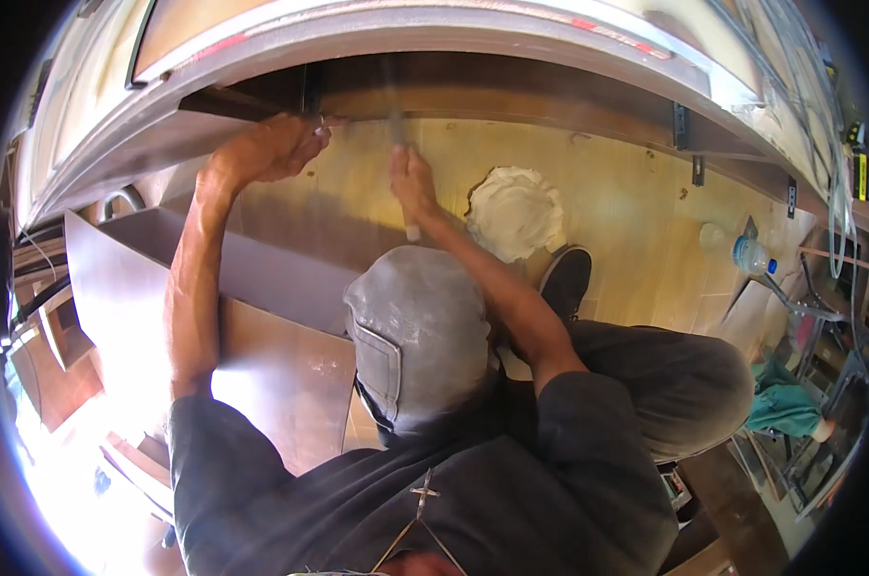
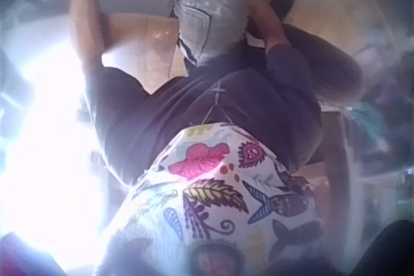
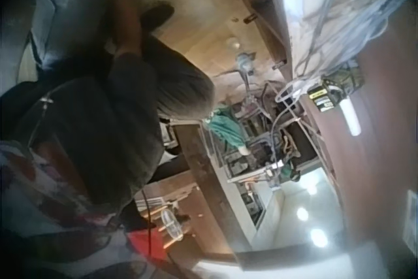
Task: The person kneels on the floor and works on the interior of a wooden cabinet. They use a cloth to wipe the surface, apply a white substance with a putty knife, and smooth it out. They also use a metal rod to adjust or secure internal components.
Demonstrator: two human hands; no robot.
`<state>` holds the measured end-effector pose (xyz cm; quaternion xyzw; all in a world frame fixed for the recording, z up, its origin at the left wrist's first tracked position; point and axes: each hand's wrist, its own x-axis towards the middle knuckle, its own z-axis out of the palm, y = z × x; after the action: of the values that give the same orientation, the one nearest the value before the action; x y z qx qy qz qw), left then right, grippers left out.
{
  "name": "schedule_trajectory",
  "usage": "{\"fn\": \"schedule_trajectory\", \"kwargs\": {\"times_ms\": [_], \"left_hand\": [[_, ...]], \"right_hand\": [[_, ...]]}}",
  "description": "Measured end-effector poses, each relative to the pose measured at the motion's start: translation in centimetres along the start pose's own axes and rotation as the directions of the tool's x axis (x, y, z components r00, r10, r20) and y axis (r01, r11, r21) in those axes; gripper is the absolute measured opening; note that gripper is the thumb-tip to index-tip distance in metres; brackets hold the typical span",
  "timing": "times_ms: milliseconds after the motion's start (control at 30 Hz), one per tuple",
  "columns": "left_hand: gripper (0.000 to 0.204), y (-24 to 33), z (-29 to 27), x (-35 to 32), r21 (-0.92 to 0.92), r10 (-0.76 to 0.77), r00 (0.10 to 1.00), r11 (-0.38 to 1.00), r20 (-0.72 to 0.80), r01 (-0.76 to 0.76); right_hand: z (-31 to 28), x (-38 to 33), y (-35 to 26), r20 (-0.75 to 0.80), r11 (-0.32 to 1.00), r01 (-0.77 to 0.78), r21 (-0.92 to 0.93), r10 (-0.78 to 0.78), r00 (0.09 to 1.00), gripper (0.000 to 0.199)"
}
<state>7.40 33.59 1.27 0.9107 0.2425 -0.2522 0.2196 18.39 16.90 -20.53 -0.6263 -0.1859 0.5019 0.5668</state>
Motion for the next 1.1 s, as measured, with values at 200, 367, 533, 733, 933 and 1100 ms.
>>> {"fn": "schedule_trajectory", "kwargs": {"times_ms": [200, 367, 533, 733, 933, 1100], "left_hand": [[0.038, -0.8, 1.1, 0.6, 0.045, -0.004, 0.999, 0.999, -0.048, 0.006], [0.040, 1.0, -0.4, -0.1, 0.006, -0.095, 0.989, 0.995, 0.115, 0.095], [0.040, 0.9, 0.7, 0.2, 0.010, 0.027, 1.000, 1.000, -0.015, -0.026], [0.039, 1.8, -0.3, 0.2, 0.013, -0.005, 0.996, 1.000, 0.088, 0.004], [0.038, 3.2, -1.0, -0.5, -0.007, -0.007, 0.993, 1.000, 0.114, 0.008], [0.039, 2.1, -0.1, 0.0, 0.032, 0.026, 0.995, 0.999, 0.096, -0.029]], "right_hand": [[-1.7, -0.2, 0.6, -0.048, 0.998, -0.060, -0.017, 0.059, 0.997, 0.031], [-5.1, 1.1, -1.4, -0.214, 0.994, 0.084, 0.069, -0.068, 0.974, 0.032], [-5.6, -0.6, -1.2, -0.055, 0.996, 0.025, -0.091, -0.030, 0.998, 0.031], [-7.9, 0.3, -2.2, -0.189, 0.998, 0.060, 0.022, -0.055, 0.981, 0.030], [-9.0, -1.6, -2.9, -0.290, 0.998, 0.045, -0.048, -0.057, 0.955, 0.026], [-12.9, -2.0, -2.8, -0.332, 0.982, 0.149, -0.118, -0.181, 0.926, 0.026]]}}
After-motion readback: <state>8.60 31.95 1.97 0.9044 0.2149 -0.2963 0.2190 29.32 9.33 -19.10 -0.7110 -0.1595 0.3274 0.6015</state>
